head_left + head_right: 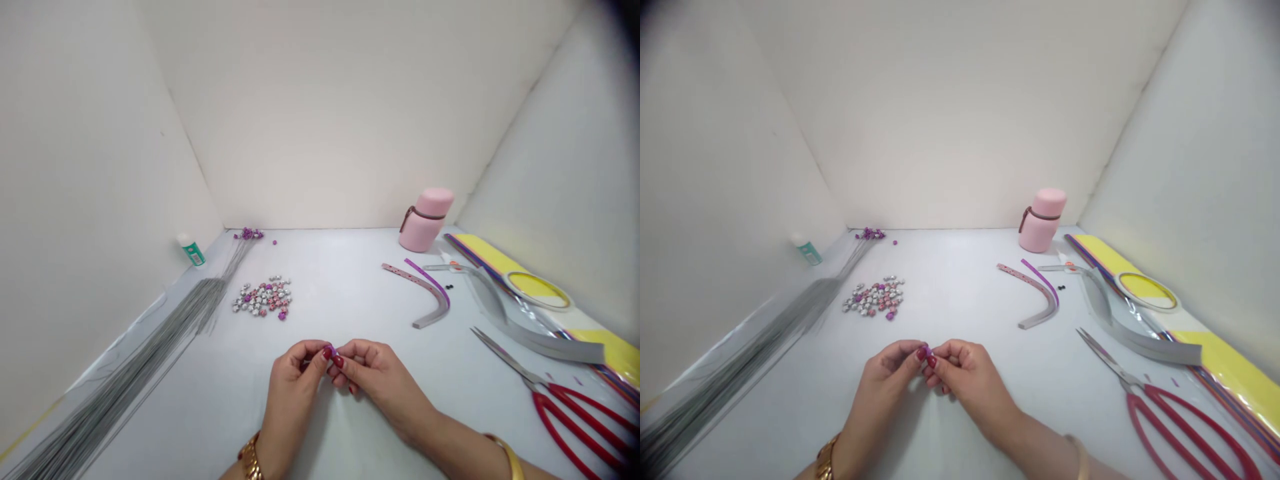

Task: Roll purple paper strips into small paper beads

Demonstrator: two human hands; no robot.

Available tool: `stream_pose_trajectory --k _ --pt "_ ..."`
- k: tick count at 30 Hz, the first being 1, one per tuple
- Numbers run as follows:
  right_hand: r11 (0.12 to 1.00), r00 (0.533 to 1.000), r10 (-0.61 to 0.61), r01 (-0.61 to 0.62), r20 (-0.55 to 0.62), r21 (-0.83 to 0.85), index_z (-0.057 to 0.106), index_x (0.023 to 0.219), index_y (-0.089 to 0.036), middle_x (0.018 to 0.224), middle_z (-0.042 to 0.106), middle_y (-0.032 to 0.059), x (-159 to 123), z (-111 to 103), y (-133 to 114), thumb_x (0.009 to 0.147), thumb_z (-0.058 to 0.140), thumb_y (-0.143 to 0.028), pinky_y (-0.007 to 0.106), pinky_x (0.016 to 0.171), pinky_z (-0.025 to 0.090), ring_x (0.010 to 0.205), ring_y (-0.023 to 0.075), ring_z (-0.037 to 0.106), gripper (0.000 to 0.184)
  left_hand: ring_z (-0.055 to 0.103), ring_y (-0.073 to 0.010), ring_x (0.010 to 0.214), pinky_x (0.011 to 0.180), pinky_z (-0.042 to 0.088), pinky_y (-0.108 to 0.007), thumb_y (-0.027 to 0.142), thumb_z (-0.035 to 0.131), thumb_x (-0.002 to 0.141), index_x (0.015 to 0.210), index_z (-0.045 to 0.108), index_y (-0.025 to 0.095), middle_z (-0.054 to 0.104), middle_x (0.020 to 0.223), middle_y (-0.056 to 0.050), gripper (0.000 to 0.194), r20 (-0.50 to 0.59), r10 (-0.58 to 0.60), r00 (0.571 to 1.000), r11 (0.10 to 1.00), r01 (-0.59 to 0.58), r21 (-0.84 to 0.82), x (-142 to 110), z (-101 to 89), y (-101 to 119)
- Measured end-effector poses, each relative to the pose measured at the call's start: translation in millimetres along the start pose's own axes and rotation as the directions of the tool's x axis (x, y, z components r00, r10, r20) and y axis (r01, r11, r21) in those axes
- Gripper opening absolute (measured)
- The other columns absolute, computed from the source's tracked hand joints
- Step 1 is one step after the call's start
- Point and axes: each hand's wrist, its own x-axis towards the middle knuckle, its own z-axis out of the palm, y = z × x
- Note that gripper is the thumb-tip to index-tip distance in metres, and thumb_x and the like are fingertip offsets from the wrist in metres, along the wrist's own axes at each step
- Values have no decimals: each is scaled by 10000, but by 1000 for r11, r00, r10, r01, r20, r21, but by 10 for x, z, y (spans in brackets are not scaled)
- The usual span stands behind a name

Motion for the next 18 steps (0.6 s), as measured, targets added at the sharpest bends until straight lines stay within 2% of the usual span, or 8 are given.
stream_pose_trajectory --k 4,7,11,14,16,18 --pt "999 1000 19 -19 -10 -25 619 708 -136 583 629 18 -11 10 -6 761 564 -273 202 479 346 520 98 518 157 600 -144 663 624 473 -229 269 541 776 781 627 152 664 698 -26 146 -32 66 997 992 -62 111 -16 -14 -18" --pt "1000 1000 2 -2 5 8 624 707 -139 613 635 22 -31 23 -31 754 580 -291 204 493 357 558 111 541 165 608 -154 699 655 479 -250 237 519 792 785 632 169 667 744 -30 132 -39 196 980 943 -177 280 -34 -37 -38" --pt "997 999 -29 26 37 73 641 726 -136 615 627 16 -49 32 -68 755 585 -347 198 496 346 537 95 510 220 597 -171 805 742 470 -291 165 496 800 847 634 184 663 837 -48 147 38 433 900 783 -397 479 -59 -53 -60" --pt "993 999 -33 30 28 116 656 758 -133 591 607 3 -41 32 -86 745 598 -351 197 486 332 498 82 467 226 581 -181 892 797 465 -310 123 481 797 919 636 194 651 940 -68 209 116 504 856 714 -488 501 -73 -45 -58" --pt "989 999 -36 32 20 144 664 785 -135 586 599 -2 -33 33 -100 734 615 -320 197 486 333 497 82 460 198 567 -189 941 833 455 -323 122 481 794 946 637 204 633 1003 -75 233 127 472 873 740 -470 481 -75 -38 -47" --pt "985 999 -36 31 25 169 667 806 -138 604 606 4 -32 35 -113 740 612 -285 198 500 345 525 91 482 171 567 -193 952 837 457 -323 146 482 798 966 630 206 616 1036 -77 232 77 397 914 818 -391 421 -70 -34 -37"
